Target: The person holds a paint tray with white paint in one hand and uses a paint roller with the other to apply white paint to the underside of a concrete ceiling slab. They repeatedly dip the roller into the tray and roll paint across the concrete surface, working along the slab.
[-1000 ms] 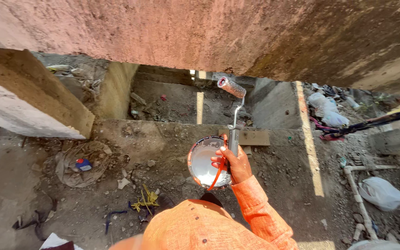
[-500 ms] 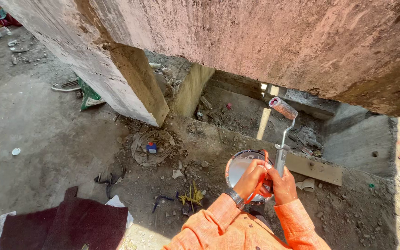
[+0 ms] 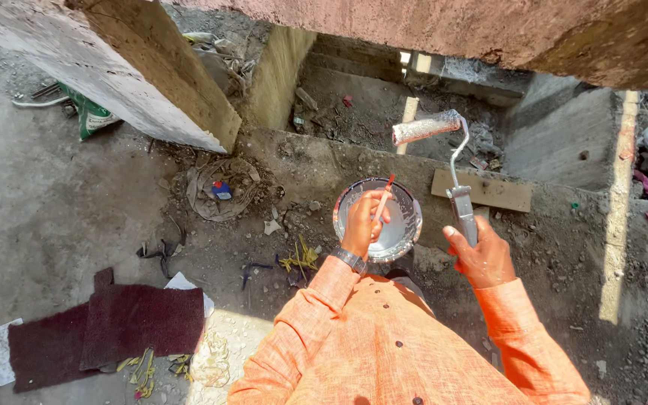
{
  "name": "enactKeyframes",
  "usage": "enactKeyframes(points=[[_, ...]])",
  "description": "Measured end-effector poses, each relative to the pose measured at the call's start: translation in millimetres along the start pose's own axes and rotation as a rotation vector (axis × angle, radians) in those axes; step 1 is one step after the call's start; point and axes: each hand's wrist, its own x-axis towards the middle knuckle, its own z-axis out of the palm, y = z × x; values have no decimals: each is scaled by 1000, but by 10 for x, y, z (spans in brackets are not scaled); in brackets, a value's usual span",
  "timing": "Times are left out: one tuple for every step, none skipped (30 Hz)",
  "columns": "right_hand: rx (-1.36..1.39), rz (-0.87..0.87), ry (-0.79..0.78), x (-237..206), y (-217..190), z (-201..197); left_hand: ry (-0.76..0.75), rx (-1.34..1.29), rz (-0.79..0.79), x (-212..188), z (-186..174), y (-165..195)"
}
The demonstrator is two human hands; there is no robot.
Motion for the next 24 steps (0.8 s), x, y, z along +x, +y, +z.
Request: enactKeyframes(points=[[-61,18,-7,-18,41,-94,-12,6,3,8,-9,5],[-122,34,-14,-28,81,-174,-25,12,9,11,-6,8],[-122,43,-26,-42,124,-225,-36,35,5,8,5,7],[-121,51,-39,-55,167,-258,-46,58,2,5,23,4],[-119,56,-52,-64,207,-279,-56,81,2,5,35,7],[-84,84,-53,-79,248,-293,-57,83,-9,6,43,13],[-48,111,-55,-91,285,-305,-57,84,-20,8,43,22],[-11,140,-56,-100,314,-311,-58,87,-31,14,32,39],[3,148,-56,-107,337,-321,-46,86,-30,24,14,61],[17,157,-56,-118,353,-340,-34,84,-30,32,-16,89],[31,167,-53,-129,363,-362,-23,83,-31,43,-48,120],[21,172,-41,-139,364,-385,-5,88,-8,56,-81,154],[8,176,-29,-149,359,-409,13,91,16,67,-116,189],[-7,182,-19,-160,350,-430,35,92,39,74,-147,220],[-45,177,-33,-170,335,-445,50,89,36,77,-178,250],[-84,171,-48,-177,318,-451,68,86,33,77,-206,278],[-122,164,-64,-181,298,-441,87,83,32,75,-232,301],[-196,125,-105,-174,275,-403,88,80,42,73,-255,322],[-270,87,-146,-160,251,-337,89,78,51,68,-276,337],[-343,47,-185,-144,227,-279,88,75,61,64,-295,350],[-386,58,-234,-121,203,-175,89,68,70,54,-314,355],[-429,70,-283,-82,175,-32,91,61,79,44,-330,357],[-430,31,-335,-23,142,100,92,56,87,37,-346,358],[-430,-7,-388,38,109,248,97,57,99,22,-360,354]])
